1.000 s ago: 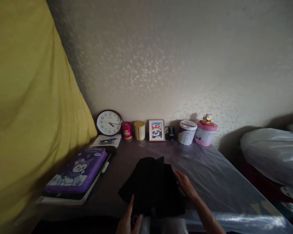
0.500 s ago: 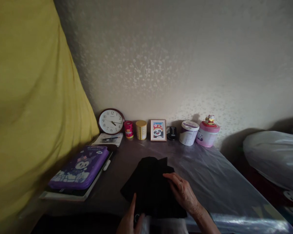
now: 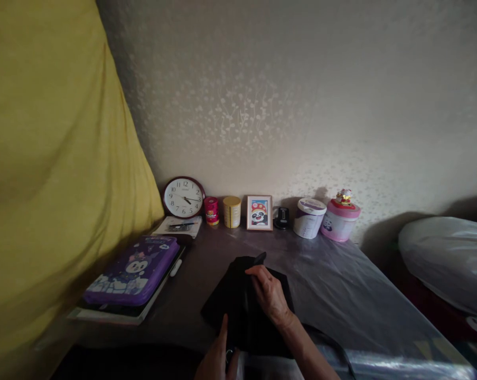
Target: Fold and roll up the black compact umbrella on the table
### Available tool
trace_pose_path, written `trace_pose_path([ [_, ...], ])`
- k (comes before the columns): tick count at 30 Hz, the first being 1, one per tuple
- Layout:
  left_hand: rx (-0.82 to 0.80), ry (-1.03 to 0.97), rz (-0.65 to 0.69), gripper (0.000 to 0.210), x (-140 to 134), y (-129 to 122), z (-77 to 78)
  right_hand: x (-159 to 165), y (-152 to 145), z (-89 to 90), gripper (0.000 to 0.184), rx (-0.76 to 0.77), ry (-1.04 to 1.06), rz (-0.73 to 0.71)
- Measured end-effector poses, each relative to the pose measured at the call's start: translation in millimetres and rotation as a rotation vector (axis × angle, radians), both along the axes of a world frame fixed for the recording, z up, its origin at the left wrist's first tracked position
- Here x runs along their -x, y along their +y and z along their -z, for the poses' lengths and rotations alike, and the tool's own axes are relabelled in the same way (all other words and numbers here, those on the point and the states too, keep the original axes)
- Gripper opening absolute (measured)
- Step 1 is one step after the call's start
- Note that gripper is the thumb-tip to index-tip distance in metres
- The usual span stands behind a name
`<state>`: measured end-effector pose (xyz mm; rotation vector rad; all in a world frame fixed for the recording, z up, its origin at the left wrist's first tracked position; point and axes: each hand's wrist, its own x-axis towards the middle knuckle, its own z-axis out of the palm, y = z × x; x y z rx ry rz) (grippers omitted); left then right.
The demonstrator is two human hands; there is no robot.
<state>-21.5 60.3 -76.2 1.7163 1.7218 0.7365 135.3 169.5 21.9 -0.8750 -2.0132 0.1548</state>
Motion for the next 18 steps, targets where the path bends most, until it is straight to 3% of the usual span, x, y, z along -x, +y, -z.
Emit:
trace_pose_path([
  [6, 0.034, 0.102, -0.014, 0.065, -10, -1, 1.7, 33, 9, 23.4, 0.026, -0.028, -0.011, 0.051],
  [12, 0.047, 0.164, -0.014, 0.057, -10, -1, 3.4, 45, 13, 43.2, 0.025, 0.014, -0.076, 0.067],
  [18, 0.113, 0.06, -0.038, 0.079, -9, -4, -8.3, 47, 15, 44.5, 0.024, 0.033, -0.144, 0.075],
])
